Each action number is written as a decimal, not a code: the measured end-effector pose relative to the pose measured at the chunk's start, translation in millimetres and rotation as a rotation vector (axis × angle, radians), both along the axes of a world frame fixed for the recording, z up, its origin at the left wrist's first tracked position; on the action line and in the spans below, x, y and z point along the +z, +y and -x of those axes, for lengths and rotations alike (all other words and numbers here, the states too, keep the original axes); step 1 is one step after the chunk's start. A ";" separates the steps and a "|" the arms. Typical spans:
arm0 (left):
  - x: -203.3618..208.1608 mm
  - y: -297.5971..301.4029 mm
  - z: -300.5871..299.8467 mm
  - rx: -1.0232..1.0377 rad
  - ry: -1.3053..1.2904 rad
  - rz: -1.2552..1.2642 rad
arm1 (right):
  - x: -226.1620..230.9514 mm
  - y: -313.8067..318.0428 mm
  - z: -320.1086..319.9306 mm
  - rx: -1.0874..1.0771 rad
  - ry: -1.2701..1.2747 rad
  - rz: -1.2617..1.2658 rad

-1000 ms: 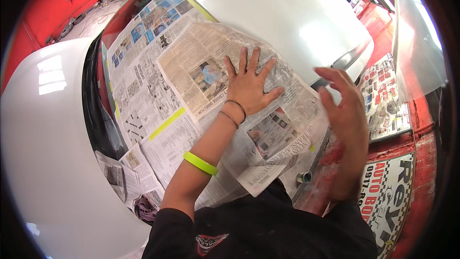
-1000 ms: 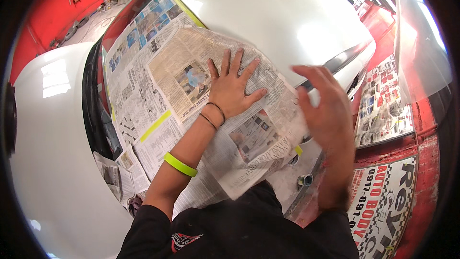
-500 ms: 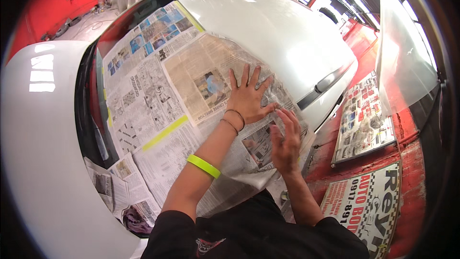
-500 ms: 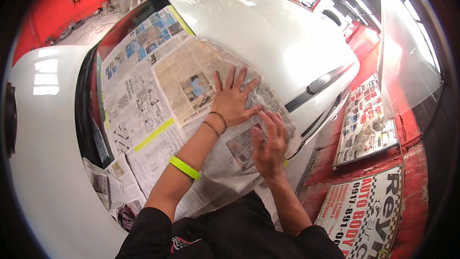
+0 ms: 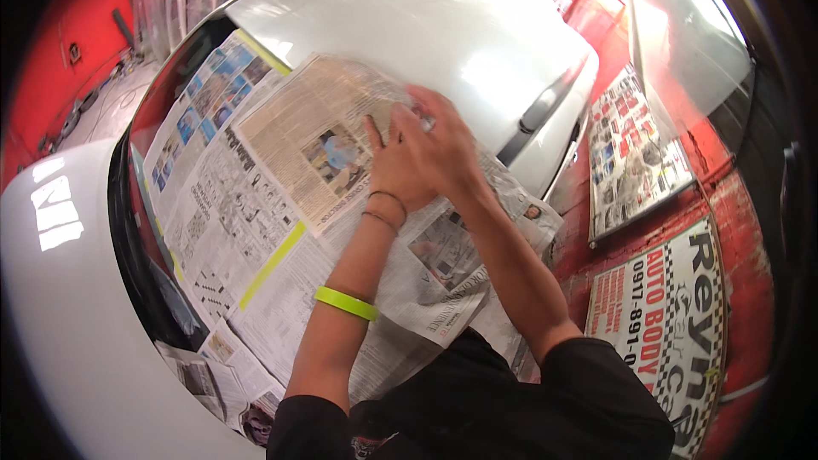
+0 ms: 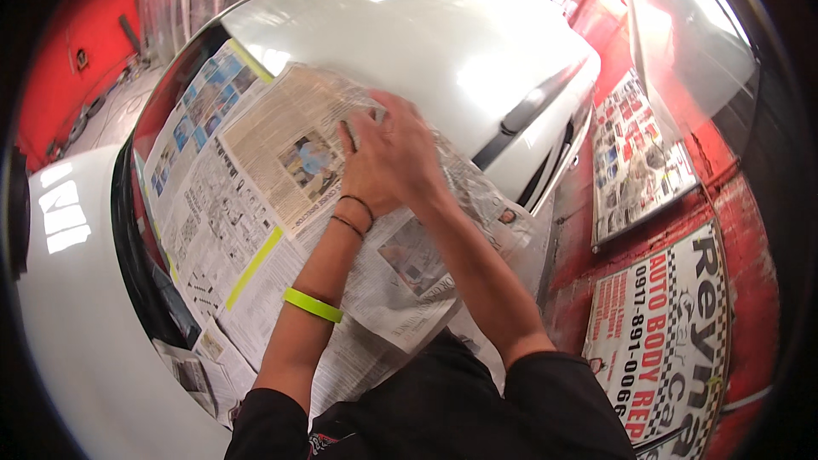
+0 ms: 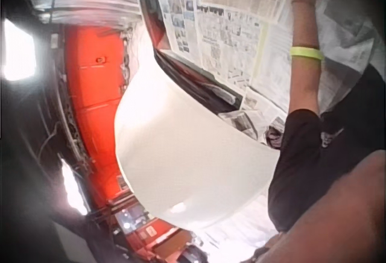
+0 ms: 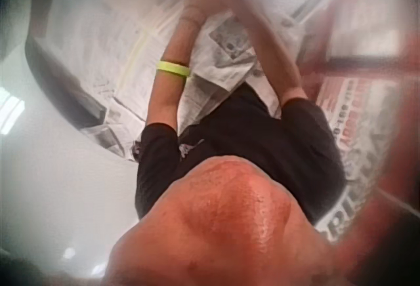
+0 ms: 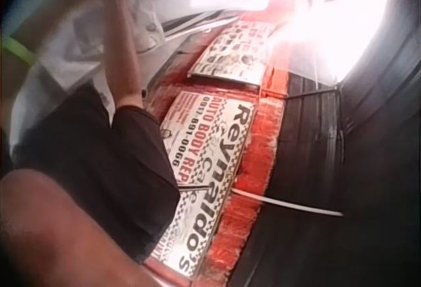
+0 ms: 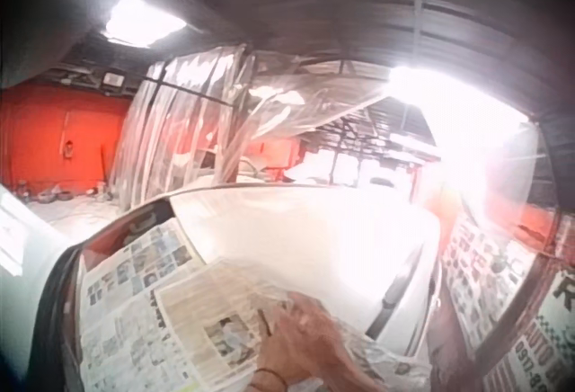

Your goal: The person places newspaper sheets over the hood of a white car and secures them with yellow masking tape. They smooth the paper, apply tape strips, and adjust coverage across the hood surface.

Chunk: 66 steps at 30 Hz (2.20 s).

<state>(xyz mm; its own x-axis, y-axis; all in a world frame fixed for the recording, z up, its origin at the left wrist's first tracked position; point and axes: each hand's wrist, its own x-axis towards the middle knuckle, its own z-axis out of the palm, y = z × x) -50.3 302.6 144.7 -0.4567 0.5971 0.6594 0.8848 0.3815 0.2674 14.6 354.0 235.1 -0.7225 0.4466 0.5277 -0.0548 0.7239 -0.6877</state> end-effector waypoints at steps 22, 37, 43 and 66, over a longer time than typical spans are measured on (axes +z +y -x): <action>-0.6 -66.7 84.0 -0.354 -0.742 -1.089 | -17.0 -6.4 95.1 0.860 0.168 -0.057; 221.2 -62.5 146.8 -0.368 -0.041 -1.437 | -33.8 -55.1 58.4 1.511 -0.476 0.907; 228.4 -85.6 134.1 -0.459 -0.158 -1.547 | -31.7 -67.7 45.6 1.428 -0.510 0.852; 69.6 -123.4 9.2 -1.314 -1.105 -1.270 | -46.5 -67.1 31.3 1.267 -0.124 0.883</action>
<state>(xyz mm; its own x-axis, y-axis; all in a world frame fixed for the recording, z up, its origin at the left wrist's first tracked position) -59.6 179.3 214.3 -0.6339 0.3700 0.6791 -0.2417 -0.9289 0.2804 -16.7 286.9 188.6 -0.8735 -0.3434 0.3451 -0.2094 -0.3750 -0.9031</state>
